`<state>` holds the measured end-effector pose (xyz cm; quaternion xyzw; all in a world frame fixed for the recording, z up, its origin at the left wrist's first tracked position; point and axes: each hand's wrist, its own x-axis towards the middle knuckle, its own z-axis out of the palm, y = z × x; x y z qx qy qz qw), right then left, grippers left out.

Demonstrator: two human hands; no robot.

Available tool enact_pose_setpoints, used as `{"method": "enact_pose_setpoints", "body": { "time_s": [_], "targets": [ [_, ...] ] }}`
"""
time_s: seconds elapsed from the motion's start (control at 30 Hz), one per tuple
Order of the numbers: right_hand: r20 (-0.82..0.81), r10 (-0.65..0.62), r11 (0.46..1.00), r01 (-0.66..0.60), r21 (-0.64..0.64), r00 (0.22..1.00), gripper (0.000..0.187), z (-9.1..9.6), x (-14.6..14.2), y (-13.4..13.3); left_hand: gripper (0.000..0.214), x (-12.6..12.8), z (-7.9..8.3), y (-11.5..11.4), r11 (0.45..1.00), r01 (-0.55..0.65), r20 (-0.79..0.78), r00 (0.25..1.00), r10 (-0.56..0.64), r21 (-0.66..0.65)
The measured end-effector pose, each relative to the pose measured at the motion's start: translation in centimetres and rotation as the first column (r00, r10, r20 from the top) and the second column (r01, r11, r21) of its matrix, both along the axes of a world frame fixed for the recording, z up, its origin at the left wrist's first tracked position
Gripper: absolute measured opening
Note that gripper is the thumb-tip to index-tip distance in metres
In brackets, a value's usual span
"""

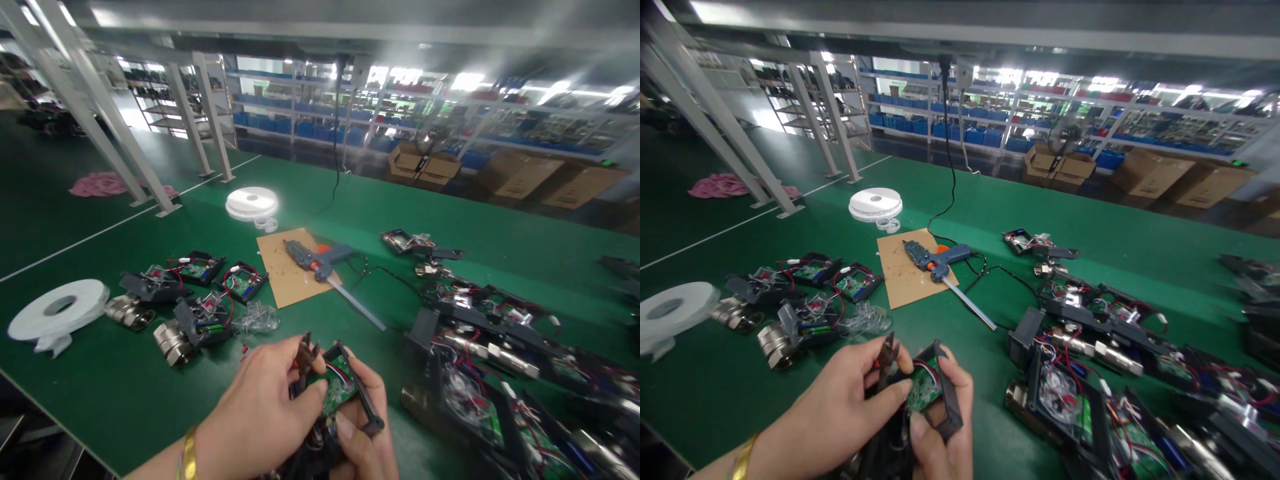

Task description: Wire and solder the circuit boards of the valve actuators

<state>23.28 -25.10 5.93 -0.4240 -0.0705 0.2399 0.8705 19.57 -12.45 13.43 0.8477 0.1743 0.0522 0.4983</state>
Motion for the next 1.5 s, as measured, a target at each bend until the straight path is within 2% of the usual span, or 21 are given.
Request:
{"method": "enact_pose_setpoints", "body": {
  "time_s": [0.03, 0.1, 0.23, 0.33, 0.43, 0.53, 0.6, 0.77, 0.83, 1.0, 1.13, 1.23, 1.5],
  "targets": [
    [-0.023, 0.000, 1.000, 0.000, 0.011, 1.000, 0.060, 0.1, 0.1, 0.1, 0.007, 0.2, 0.0, 0.0, 0.991, 0.030, 0.003, 1.000, -0.030, 0.130],
    [-0.040, 0.016, 1.000, -0.015, 0.015, 0.999, 0.065, 0.2, 0.3, 0.1, 0.013, 0.7, -0.3, -0.1, 0.928, 0.116, 0.034, 0.990, -0.137, 0.354],
    [-0.044, 0.077, 0.997, -0.077, 0.002, 0.996, 0.071, 0.2, 0.8, -0.1, 0.027, 1.3, -0.9, -0.2, 0.798, 0.191, 0.148, 0.933, -0.329, 0.572],
    [-0.030, 0.098, 0.995, -0.098, 0.000, 0.995, 0.072, 0.2, 1.1, -0.3, 0.021, 1.8, -0.4, -0.1, 0.673, 0.205, 0.115, 0.910, -0.398, 0.711],
    [-0.010, 0.095, 0.995, -0.095, 0.001, 0.995, 0.072, 0.3, 1.1, -0.4, 0.013, 2.5, 0.7, 0.1, 0.557, 0.291, -0.006, 0.890, -0.457, 0.778],
    [-0.028, 0.090, 0.996, -0.089, 0.020, 0.996, 0.071, 0.5, 1.2, -0.4, 0.011, 3.1, 1.4, 0.1, 0.504, 0.363, -0.101, 0.875, -0.473, 0.784],
    [-0.043, 0.095, 0.995, -0.094, 0.032, 0.995, 0.072, 0.6, 1.2, -0.4, 0.010, 3.4, 1.5, 0.1, 0.466, 0.378, -0.127, 0.866, -0.483, 0.800],
    [-0.074, 0.133, 0.989, -0.128, 0.074, 0.988, 0.068, 1.1, 1.2, -0.4, 0.009, 3.3, 1.1, -0.4, 0.312, 0.331, -0.099, 0.811, -0.577, 0.891],
    [-0.083, 0.155, 0.984, -0.146, 0.103, 0.984, 0.068, 1.1, 1.2, -0.5, 0.010, 3.2, 0.8, -0.5, 0.290, 0.262, -0.037, 0.798, -0.602, 0.921],
    [-0.065, 0.182, 0.978, -0.174, 0.117, 0.981, 0.068, 0.8, 1.0, -0.6, 0.019, 3.0, 0.2, -0.2, 0.281, 0.100, 0.114, 0.748, -0.654, 0.954],
    [0.001, 0.138, 0.989, -0.137, 0.048, 0.990, 0.069, -0.1, 1.0, -0.6, 0.021, 2.9, -0.3, 0.0, 0.253, 0.058, 0.132, 0.729, -0.671, 0.966],
    [0.041, 0.151, 0.988, -0.152, 0.030, 0.988, 0.067, -0.6, 1.2, -0.6, 0.024, 2.8, -0.5, -0.1, 0.247, 0.031, 0.145, 0.736, -0.662, 0.969],
    [0.022, 0.204, 0.978, -0.205, 0.050, 0.979, 0.066, -0.5, 1.4, -0.8, 0.025, 2.6, -1.1, -0.6, 0.281, 0.015, 0.163, 0.783, -0.600, 0.960]
  ]
}}
